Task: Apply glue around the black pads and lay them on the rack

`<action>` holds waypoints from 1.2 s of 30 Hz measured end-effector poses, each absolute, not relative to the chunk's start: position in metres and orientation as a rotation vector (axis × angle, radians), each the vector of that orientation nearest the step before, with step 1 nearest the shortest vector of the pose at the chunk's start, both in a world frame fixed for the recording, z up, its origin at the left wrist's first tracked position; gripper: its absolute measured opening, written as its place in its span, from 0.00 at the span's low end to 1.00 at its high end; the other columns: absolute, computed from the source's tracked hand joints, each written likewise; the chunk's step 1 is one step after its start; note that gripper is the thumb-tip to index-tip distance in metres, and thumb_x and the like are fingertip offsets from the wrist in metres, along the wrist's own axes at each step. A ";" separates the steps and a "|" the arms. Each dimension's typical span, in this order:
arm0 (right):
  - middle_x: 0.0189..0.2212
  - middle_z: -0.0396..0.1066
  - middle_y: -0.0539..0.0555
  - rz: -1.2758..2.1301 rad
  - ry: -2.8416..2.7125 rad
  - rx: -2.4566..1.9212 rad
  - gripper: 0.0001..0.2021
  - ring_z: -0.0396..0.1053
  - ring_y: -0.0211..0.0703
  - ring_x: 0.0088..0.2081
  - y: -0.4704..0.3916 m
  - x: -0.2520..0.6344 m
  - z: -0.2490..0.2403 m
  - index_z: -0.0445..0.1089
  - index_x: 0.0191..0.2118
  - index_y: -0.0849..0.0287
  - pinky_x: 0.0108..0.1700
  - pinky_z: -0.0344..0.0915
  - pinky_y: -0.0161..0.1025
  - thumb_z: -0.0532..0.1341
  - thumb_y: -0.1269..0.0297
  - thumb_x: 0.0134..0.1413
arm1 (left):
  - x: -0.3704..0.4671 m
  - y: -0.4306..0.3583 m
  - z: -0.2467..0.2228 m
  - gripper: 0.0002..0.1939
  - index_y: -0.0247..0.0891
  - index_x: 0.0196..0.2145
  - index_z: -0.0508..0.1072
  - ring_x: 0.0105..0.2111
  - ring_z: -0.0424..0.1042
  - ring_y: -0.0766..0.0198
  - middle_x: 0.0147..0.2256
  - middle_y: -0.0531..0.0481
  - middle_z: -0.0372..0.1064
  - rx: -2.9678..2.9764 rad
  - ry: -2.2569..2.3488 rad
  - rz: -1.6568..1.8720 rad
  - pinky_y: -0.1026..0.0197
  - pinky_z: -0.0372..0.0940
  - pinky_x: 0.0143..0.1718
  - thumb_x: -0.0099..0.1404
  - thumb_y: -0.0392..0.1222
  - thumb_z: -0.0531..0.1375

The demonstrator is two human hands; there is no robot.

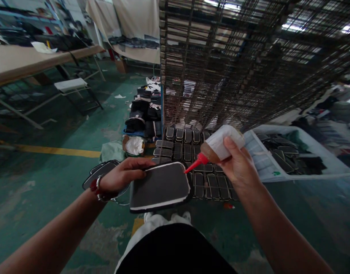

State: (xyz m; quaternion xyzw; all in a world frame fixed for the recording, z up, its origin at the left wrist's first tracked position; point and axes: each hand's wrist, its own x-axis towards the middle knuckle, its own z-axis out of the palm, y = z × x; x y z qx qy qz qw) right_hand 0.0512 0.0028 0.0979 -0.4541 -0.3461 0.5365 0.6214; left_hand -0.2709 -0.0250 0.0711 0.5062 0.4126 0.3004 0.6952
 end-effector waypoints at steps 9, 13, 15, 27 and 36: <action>0.24 0.70 0.48 1.209 -0.717 -1.073 0.23 0.67 0.40 0.22 -0.008 0.054 0.091 0.74 0.35 0.54 0.15 0.61 0.33 0.77 0.47 0.34 | -0.270 -0.024 0.065 0.14 0.40 0.38 0.84 0.29 0.77 0.59 0.34 0.44 0.81 1.034 0.992 0.713 0.64 0.71 0.29 0.53 0.35 0.66; 0.24 0.71 0.48 1.215 -0.649 -1.113 0.26 0.67 0.40 0.23 -0.012 0.056 0.090 0.74 0.35 0.54 0.19 0.68 0.36 0.78 0.46 0.30 | -0.269 -0.023 0.065 0.14 0.39 0.37 0.84 0.29 0.77 0.59 0.33 0.43 0.81 1.011 1.014 0.750 0.64 0.71 0.28 0.51 0.35 0.66; 0.25 0.71 0.48 1.212 -0.633 -1.118 0.26 0.67 0.40 0.24 -0.014 0.056 0.089 0.75 0.35 0.54 0.20 0.69 0.36 0.78 0.47 0.30 | -0.268 -0.023 0.064 0.14 0.39 0.37 0.85 0.29 0.77 0.59 0.33 0.43 0.81 0.997 1.019 0.767 0.64 0.71 0.28 0.51 0.34 0.67; 0.29 0.75 0.48 1.137 -0.517 -1.037 0.21 0.71 0.40 0.27 -0.014 0.058 0.081 0.75 0.36 0.54 0.22 0.70 0.34 0.77 0.52 0.36 | -0.265 -0.026 0.051 0.15 0.42 0.40 0.84 0.34 0.78 0.58 0.39 0.45 0.81 0.892 0.976 0.869 0.62 0.73 0.35 0.53 0.34 0.68; 0.28 0.74 0.48 0.985 -0.539 -0.974 0.19 0.70 0.39 0.27 -0.005 0.055 0.074 0.74 0.36 0.56 0.20 0.63 0.32 0.76 0.52 0.42 | -0.250 -0.033 0.049 0.13 0.39 0.40 0.82 0.34 0.79 0.60 0.38 0.45 0.81 0.803 0.890 0.829 0.64 0.73 0.37 0.55 0.32 0.69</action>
